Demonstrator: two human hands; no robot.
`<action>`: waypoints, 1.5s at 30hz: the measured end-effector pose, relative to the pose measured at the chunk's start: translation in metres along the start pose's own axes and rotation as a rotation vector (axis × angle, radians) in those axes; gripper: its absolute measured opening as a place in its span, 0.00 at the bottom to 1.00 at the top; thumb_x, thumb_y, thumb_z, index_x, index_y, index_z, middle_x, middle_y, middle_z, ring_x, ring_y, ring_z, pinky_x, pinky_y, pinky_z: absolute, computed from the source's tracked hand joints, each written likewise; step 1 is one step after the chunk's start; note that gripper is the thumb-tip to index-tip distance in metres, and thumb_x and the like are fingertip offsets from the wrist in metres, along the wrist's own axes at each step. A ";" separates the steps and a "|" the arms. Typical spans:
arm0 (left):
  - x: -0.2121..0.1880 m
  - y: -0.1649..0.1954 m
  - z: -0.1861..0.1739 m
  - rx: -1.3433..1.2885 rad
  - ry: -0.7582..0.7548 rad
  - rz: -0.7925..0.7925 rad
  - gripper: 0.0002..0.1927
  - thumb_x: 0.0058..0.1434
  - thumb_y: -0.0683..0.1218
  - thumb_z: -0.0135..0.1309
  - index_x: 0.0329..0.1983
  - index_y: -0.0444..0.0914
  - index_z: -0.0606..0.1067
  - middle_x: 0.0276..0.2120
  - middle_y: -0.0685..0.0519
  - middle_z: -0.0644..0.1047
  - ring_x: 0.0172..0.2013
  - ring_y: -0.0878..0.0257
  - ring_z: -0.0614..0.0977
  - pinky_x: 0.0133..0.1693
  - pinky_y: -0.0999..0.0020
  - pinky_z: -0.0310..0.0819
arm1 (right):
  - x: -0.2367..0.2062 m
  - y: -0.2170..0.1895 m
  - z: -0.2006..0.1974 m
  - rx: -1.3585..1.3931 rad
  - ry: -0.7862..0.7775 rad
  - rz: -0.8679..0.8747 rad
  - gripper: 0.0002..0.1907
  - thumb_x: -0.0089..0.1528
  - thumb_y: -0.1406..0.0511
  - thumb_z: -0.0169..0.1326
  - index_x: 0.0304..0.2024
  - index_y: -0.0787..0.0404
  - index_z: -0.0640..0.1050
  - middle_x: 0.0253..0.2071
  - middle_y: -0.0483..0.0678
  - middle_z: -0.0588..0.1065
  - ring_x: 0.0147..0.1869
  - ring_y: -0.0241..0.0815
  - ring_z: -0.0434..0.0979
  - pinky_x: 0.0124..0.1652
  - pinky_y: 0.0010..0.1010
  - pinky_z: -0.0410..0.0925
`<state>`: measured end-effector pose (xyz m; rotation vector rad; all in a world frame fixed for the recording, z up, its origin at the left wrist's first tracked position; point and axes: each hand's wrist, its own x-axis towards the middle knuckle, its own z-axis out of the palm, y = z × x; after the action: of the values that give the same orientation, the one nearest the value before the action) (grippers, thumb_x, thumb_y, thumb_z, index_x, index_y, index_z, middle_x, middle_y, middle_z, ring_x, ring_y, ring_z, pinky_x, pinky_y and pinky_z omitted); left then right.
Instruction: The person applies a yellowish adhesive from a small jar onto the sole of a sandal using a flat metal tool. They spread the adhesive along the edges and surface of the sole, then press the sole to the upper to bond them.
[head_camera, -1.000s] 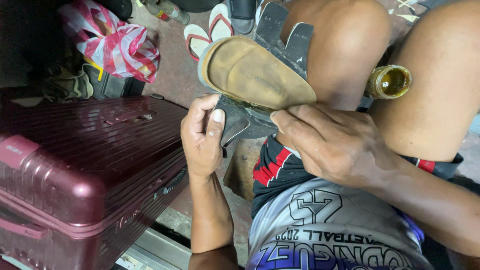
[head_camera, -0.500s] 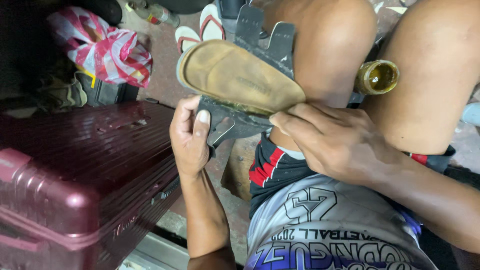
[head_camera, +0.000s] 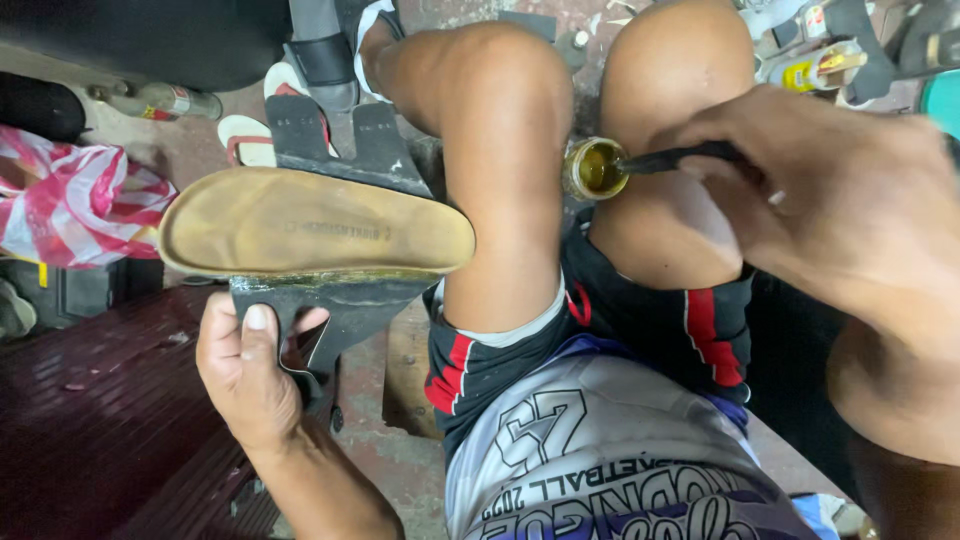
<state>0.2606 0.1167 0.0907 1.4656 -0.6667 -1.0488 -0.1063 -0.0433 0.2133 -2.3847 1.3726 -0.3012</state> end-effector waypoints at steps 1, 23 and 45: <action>0.002 0.000 0.000 -0.021 0.004 -0.004 0.07 0.78 0.43 0.48 0.46 0.34 0.71 0.39 0.50 0.76 0.38 0.65 0.77 0.48 0.60 0.84 | 0.002 0.002 0.003 -0.045 -0.010 -0.041 0.08 0.61 0.71 0.61 0.43 0.65 0.81 0.36 0.55 0.79 0.33 0.53 0.80 0.31 0.39 0.70; -0.002 -0.016 0.027 -0.281 0.025 0.030 0.19 0.74 0.48 0.54 0.59 0.29 0.70 0.49 0.45 0.79 0.46 0.58 0.83 0.49 0.63 0.83 | 0.027 0.038 0.062 -0.083 -0.125 -0.182 0.07 0.62 0.66 0.56 0.41 0.60 0.75 0.37 0.50 0.77 0.40 0.53 0.80 0.36 0.44 0.70; -0.006 0.015 0.036 -0.054 0.003 0.090 0.07 0.78 0.42 0.50 0.46 0.32 0.69 0.42 0.49 0.76 0.41 0.65 0.78 0.49 0.59 0.85 | -0.044 0.099 0.010 1.802 0.073 0.123 0.11 0.72 0.69 0.53 0.52 0.74 0.75 0.37 0.61 0.80 0.28 0.43 0.81 0.28 0.27 0.73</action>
<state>0.2283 0.1020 0.1090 1.3776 -0.6910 -0.9876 -0.2028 -0.0479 0.1623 -0.7565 0.5836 -1.0086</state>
